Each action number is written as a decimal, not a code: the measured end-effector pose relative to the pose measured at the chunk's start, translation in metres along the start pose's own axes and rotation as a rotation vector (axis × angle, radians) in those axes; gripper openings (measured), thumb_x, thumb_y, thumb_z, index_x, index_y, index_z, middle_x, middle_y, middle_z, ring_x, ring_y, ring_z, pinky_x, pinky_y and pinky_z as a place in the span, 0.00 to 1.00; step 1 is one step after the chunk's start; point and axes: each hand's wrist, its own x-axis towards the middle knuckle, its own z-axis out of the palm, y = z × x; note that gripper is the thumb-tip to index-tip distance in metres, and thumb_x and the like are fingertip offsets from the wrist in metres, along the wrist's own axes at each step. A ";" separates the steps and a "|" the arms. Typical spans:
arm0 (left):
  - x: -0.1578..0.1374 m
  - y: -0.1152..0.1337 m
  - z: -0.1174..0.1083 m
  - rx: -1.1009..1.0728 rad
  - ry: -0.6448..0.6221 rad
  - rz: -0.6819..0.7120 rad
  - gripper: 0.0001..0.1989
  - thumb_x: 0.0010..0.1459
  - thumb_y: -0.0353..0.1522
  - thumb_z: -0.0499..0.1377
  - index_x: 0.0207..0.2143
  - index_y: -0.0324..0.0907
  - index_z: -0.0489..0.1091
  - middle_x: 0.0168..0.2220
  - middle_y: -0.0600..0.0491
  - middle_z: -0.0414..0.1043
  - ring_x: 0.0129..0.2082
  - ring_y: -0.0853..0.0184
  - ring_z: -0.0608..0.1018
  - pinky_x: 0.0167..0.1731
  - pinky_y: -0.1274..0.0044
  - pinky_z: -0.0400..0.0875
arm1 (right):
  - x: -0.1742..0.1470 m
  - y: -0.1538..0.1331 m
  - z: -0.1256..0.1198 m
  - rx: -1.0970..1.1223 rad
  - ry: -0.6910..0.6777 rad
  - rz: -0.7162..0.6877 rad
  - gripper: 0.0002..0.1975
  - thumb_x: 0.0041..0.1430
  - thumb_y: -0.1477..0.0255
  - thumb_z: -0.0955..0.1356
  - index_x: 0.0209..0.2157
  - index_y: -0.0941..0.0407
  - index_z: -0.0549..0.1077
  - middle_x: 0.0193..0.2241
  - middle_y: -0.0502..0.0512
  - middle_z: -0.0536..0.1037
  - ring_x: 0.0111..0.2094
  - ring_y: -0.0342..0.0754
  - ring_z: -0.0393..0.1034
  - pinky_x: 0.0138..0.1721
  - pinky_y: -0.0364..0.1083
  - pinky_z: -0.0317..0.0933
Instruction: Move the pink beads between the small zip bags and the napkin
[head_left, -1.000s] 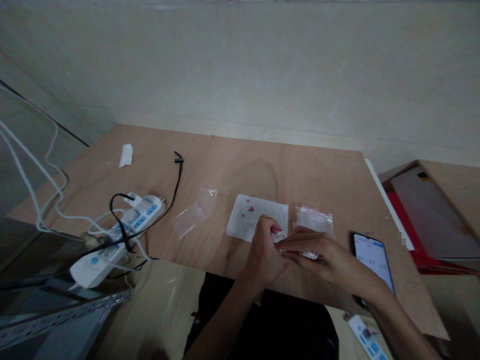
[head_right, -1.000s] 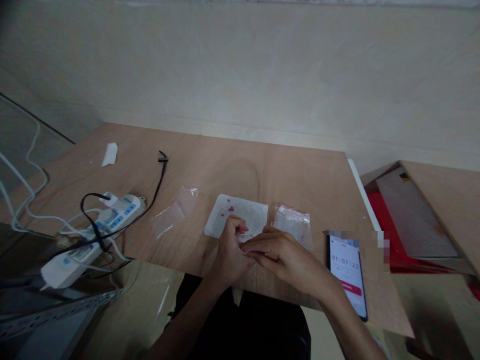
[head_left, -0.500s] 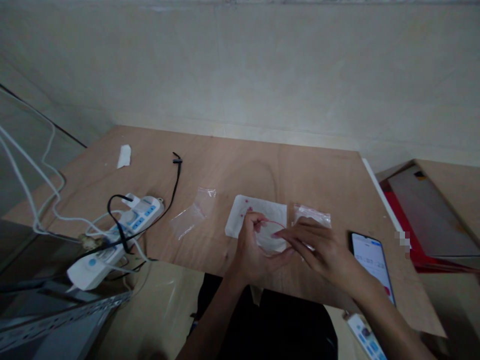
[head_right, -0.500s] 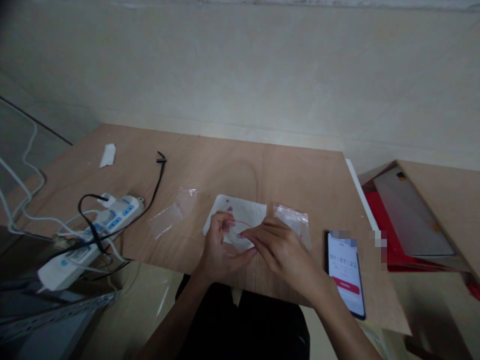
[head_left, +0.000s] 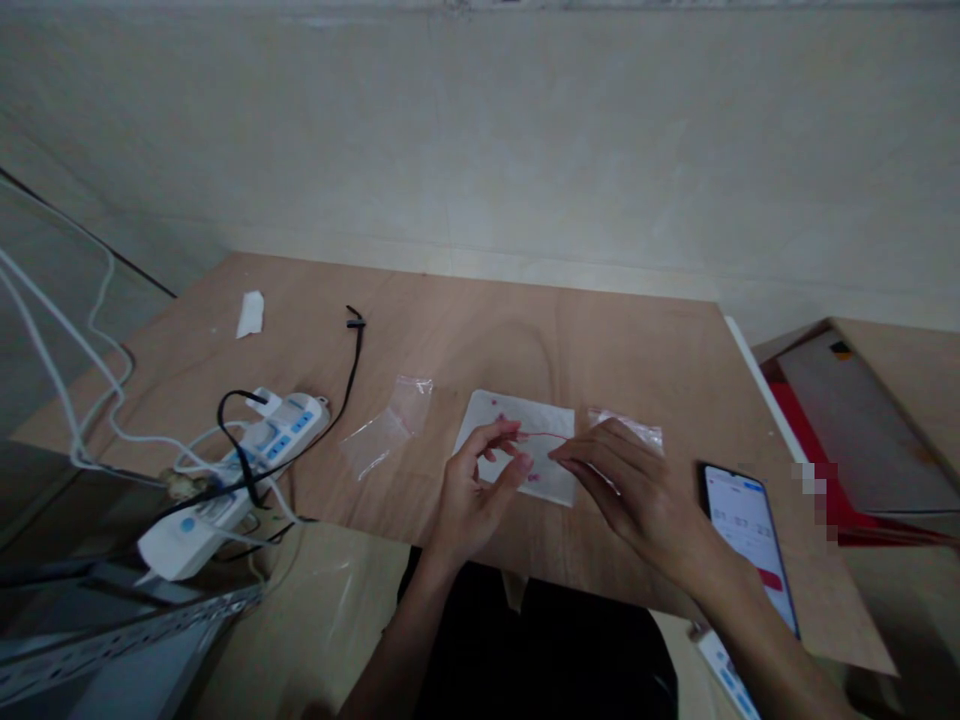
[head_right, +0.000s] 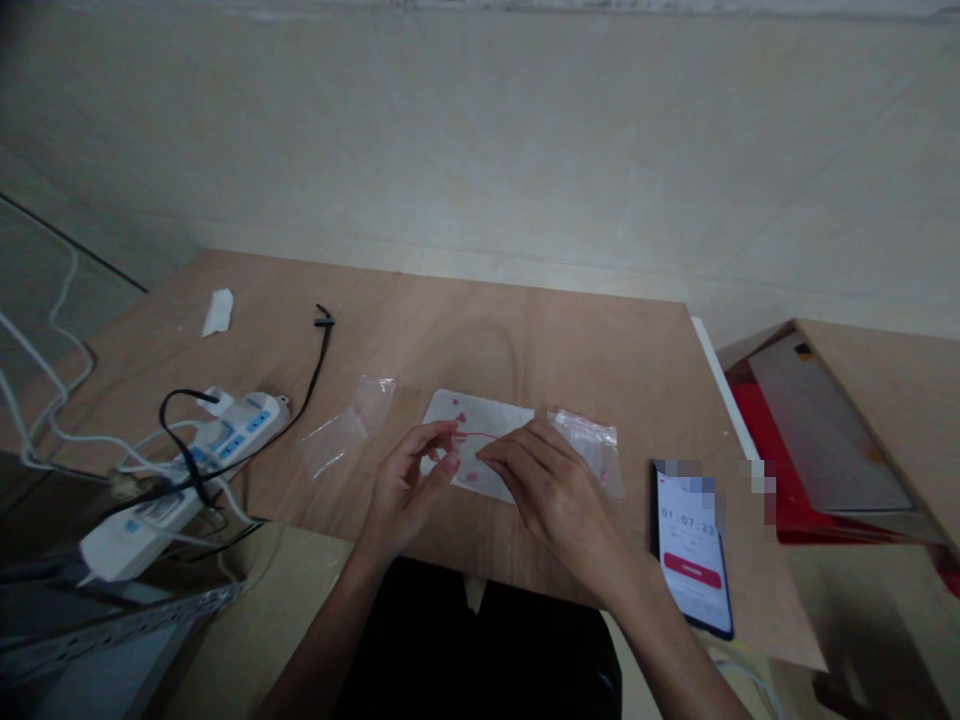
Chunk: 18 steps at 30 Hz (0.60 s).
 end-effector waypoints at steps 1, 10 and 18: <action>0.001 0.000 -0.002 0.014 -0.013 -0.006 0.10 0.54 0.36 0.63 0.39 0.42 0.75 0.35 0.50 0.78 0.35 0.65 0.76 0.37 0.74 0.68 | 0.000 0.000 0.001 0.019 0.005 0.004 0.09 0.65 0.76 0.63 0.39 0.55 0.75 0.32 0.56 0.80 0.34 0.50 0.72 0.36 0.49 0.67; 0.007 0.003 -0.014 0.190 0.054 0.031 0.06 0.56 0.34 0.61 0.29 0.42 0.75 0.29 0.52 0.78 0.31 0.66 0.77 0.31 0.77 0.70 | 0.005 0.013 0.007 0.172 -0.045 0.199 0.07 0.63 0.72 0.66 0.32 0.55 0.75 0.42 0.60 0.75 0.44 0.51 0.72 0.44 0.51 0.67; 0.010 0.008 -0.015 0.144 0.090 0.068 0.08 0.59 0.36 0.58 0.31 0.41 0.72 0.30 0.52 0.76 0.32 0.67 0.76 0.35 0.77 0.70 | 0.008 0.013 0.048 0.792 0.229 0.608 0.14 0.50 0.65 0.74 0.37 0.54 0.71 0.24 0.48 0.77 0.28 0.45 0.75 0.33 0.45 0.69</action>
